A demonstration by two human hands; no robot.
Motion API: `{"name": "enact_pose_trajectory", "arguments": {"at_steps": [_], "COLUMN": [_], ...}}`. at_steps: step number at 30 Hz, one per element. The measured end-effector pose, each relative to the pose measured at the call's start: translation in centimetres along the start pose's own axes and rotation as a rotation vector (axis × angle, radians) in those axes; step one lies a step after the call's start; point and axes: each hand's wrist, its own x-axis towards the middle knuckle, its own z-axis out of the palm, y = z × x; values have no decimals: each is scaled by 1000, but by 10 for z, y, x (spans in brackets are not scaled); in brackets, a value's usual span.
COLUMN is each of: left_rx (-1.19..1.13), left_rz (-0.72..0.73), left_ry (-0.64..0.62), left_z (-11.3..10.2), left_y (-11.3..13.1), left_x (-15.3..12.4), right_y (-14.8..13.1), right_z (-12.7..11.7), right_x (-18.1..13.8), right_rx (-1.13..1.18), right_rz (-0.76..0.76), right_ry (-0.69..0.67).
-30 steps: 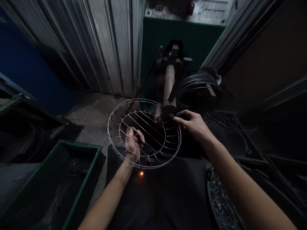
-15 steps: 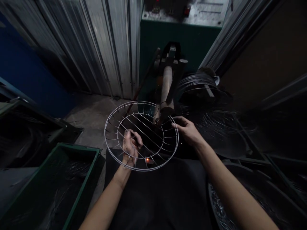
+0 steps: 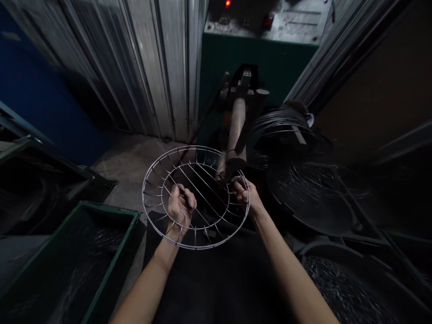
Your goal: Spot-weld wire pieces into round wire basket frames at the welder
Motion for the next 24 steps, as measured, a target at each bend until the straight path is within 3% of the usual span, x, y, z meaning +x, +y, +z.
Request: {"name": "enact_pose_trajectory", "arguments": {"at_steps": [17,21,24], "left_rx": [9,52,113], "left_rz": [33,-57,-57], "left_ry": [-22,-140,-131], "left_z": [-1,0,-2], "left_y": [8,16,14], "left_x": [8,2,-6], "right_y": [0,2,1], "right_z": [13,3,-6], "right_x": [2,-14,-33], "right_rx": [31,39,-8], "right_rz": [-11,23,43], "right_ry": [67,121,185]}}
